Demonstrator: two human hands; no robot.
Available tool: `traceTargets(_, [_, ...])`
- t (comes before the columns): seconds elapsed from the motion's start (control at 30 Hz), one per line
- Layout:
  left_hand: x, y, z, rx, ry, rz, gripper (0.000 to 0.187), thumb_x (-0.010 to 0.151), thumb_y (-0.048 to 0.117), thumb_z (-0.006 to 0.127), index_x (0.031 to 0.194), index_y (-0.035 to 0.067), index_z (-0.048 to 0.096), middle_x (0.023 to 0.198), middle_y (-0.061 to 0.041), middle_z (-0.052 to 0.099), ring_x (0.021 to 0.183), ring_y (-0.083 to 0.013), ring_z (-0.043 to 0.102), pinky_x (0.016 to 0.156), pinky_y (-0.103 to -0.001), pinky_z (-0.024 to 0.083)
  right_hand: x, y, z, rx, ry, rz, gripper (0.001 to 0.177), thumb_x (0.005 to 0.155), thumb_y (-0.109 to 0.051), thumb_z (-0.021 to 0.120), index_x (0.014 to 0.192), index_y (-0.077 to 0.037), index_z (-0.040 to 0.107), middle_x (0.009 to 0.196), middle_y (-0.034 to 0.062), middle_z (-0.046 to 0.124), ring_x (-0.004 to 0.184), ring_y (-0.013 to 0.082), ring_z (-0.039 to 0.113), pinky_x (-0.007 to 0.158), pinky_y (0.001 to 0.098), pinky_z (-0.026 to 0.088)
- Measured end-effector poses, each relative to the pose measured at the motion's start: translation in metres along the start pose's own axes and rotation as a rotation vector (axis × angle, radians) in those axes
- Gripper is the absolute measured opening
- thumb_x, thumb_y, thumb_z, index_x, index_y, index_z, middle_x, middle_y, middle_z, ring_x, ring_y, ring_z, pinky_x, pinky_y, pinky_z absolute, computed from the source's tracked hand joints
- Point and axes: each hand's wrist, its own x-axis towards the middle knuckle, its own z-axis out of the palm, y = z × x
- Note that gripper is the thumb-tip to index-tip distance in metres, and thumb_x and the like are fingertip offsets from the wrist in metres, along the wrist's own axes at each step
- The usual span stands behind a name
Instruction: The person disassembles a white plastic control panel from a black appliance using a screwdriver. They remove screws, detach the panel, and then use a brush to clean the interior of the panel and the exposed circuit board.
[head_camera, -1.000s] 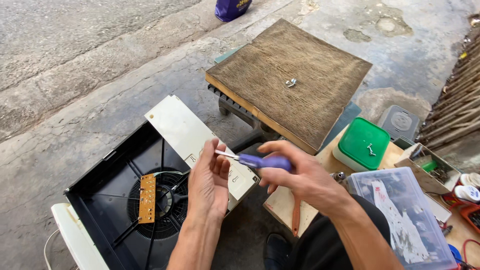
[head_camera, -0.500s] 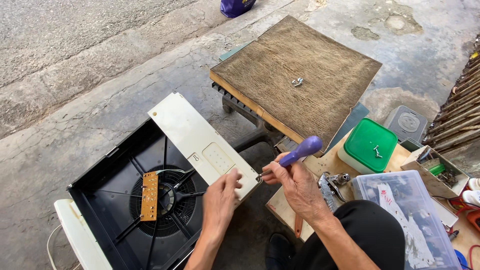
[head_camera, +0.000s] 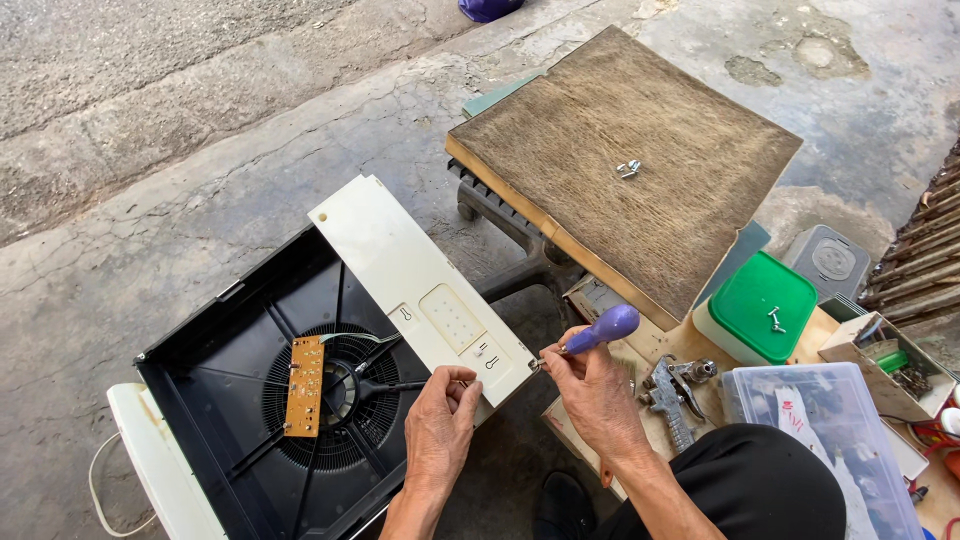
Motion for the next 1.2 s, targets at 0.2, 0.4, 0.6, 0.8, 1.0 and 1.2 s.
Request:
traceTargets(0.2, [0.003,-0.001,0.001,-0.046,-0.004,-0.050,0.010,0.091,0.034,0.070,0.100,0.030,0.072,0.079,0.014,0.063,0.070,-0.0061,0.056,0.073,-0.026,0.049,0.005,0.015,0.008,-0.134,0.014,-0.053,0.019,0.093,-0.020,0.072,0.108,-0.016,0.062,0.090,0.0004,0.078,0.082,0.0125,0.078,0.080,0.0276,0.057])
traceTargets(0.4, [0.005,-0.003,0.003,-0.060,0.006,-0.042,0.010,0.090,0.034,0.071,0.099,0.030,0.073,0.078,0.013,0.064,0.067,-0.0064,0.056,0.073,-0.026,0.049,0.006,0.014,0.011,-0.169,0.012,0.012,0.023,0.092,-0.023,0.073,0.110,-0.018,0.061,0.090,-0.0004,0.079,0.083,0.0126,0.078,0.081,0.0283,0.056])
traceTargets(0.6, [0.004,-0.002,0.001,-0.061,0.005,-0.053,0.010,0.090,0.034,0.071,0.099,0.030,0.073,0.078,0.014,0.064,0.067,-0.0053,0.056,0.073,-0.025,0.049,0.008,0.016,0.007,-0.295,0.032,-0.059,0.016,0.094,-0.026,0.068,0.107,-0.019,0.061,0.085,-0.0006,0.080,0.083,0.0170,0.080,0.081,0.0315,0.054])
traceTargets(0.8, [0.004,0.000,0.000,-0.061,-0.005,-0.080,0.010,0.089,0.034,0.072,0.098,0.030,0.073,0.077,0.014,0.064,0.069,-0.0054,0.057,0.074,-0.026,0.049,0.005,0.009,0.004,-0.248,-0.027,-0.019,0.016,0.096,-0.025,0.066,0.108,-0.017,0.058,0.095,-0.0013,0.080,0.087,0.0152,0.081,0.083,0.0308,0.054])
traceTargets(1.0, [0.003,0.002,-0.001,-0.081,-0.013,-0.083,0.009,0.091,0.033,0.072,0.099,0.029,0.074,0.077,0.014,0.063,0.069,-0.0047,0.056,0.073,-0.025,0.049,0.004,0.005,0.005,-0.310,-0.049,0.024,0.019,0.096,-0.030,0.065,0.111,-0.021,0.058,0.080,-0.0008,0.076,0.070,0.0192,0.070,0.074,0.0344,0.051])
traceTargets(1.2, [0.005,0.000,0.001,-0.090,-0.010,-0.087,0.009,0.089,0.033,0.073,0.097,0.029,0.075,0.077,0.013,0.065,0.067,-0.0052,0.056,0.073,-0.024,0.049,0.006,0.005,0.005,-0.383,-0.117,-0.024,0.012,0.095,-0.024,0.058,0.107,-0.024,0.058,0.099,-0.0096,0.080,0.081,0.0200,0.075,0.081,0.0363,0.054])
